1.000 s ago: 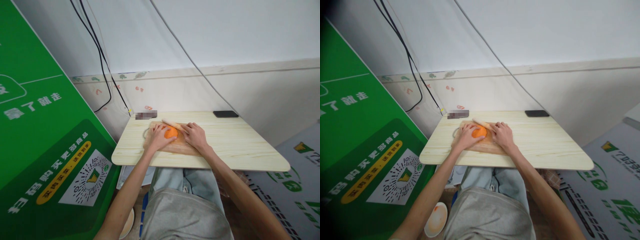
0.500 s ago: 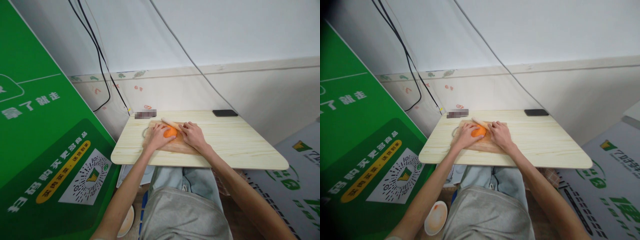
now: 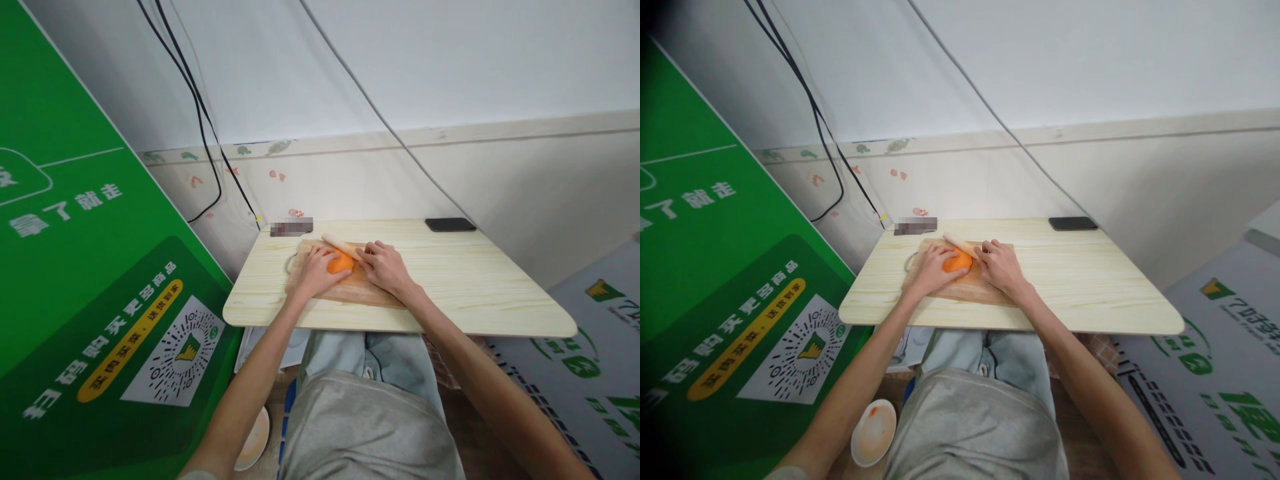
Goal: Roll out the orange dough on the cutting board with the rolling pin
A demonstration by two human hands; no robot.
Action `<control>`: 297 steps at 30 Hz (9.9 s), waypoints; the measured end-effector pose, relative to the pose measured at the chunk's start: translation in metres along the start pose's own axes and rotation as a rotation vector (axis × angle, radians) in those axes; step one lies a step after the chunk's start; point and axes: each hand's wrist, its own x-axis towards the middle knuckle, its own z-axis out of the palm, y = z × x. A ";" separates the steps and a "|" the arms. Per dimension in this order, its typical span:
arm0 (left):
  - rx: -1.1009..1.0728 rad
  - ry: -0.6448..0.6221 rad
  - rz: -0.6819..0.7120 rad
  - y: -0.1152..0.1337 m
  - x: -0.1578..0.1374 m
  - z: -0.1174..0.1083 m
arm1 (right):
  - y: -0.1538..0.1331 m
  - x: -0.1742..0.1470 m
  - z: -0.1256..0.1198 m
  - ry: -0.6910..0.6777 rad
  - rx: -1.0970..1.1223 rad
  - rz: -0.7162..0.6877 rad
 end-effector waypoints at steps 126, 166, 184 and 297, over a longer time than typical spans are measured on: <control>-0.170 -0.024 0.039 0.000 -0.002 -0.003 | 0.003 -0.007 0.007 0.019 0.005 0.120; -0.175 -0.049 0.047 -0.005 0.001 -0.004 | 0.017 0.007 0.008 -0.015 0.133 0.042; -0.224 -0.001 0.069 -0.004 0.000 0.000 | 0.000 0.000 0.009 0.025 0.047 0.064; -0.152 0.408 -0.055 -0.027 0.020 -0.007 | 0.021 -0.006 0.017 0.154 0.223 0.117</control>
